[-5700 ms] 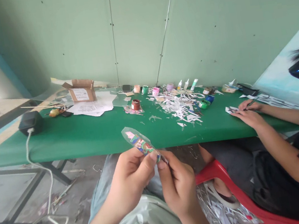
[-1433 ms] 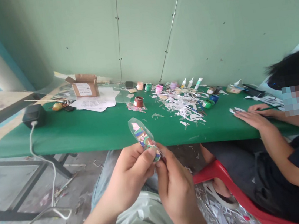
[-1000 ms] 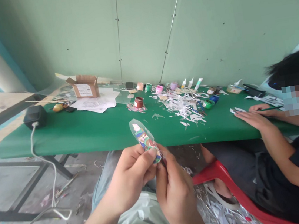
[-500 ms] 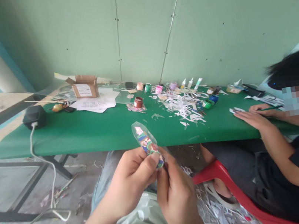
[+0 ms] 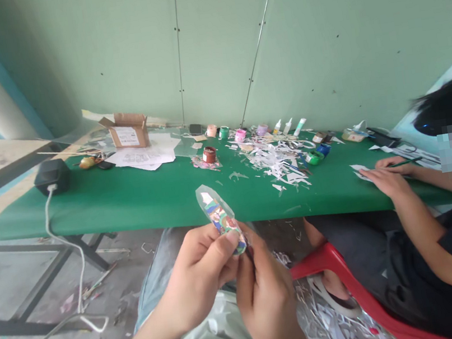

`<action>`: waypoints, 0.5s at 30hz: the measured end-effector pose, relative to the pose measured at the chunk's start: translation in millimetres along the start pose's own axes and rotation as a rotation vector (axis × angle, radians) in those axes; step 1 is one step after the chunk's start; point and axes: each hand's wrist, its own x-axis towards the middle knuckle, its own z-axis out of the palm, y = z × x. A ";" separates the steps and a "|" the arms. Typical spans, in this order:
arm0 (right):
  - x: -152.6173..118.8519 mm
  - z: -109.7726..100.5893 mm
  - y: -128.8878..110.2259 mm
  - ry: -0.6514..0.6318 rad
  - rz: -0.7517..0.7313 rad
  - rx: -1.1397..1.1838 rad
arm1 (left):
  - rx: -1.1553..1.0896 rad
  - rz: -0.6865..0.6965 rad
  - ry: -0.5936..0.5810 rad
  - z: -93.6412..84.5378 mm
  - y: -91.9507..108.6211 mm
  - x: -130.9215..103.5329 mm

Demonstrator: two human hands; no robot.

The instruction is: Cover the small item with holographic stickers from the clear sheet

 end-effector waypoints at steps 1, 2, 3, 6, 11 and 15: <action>0.0 -0.3 0.3 -0.004 0.003 0.000 | 0.003 0.002 -0.012 -0.2 0.5 -0.1; 0.0 -0.6 0.5 -0.005 0.006 -0.004 | 0.009 0.004 -0.024 -0.4 1.1 -0.2; 0.1 -1.0 0.6 -0.004 0.006 -0.011 | 0.017 0.005 -0.036 -0.7 1.7 -0.4; 0.2 -2.2 0.0 -0.003 -0.002 -0.023 | 0.046 -0.002 -0.069 -2.5 2.9 -2.1; -1.5 -1.3 -1.7 0.008 -0.002 -0.025 | 0.074 -0.011 -0.085 -5.4 2.3 -5.8; -1.4 1.2 -0.5 0.010 -0.011 -0.023 | 0.008 -0.018 -0.063 -4.2 2.1 -3.8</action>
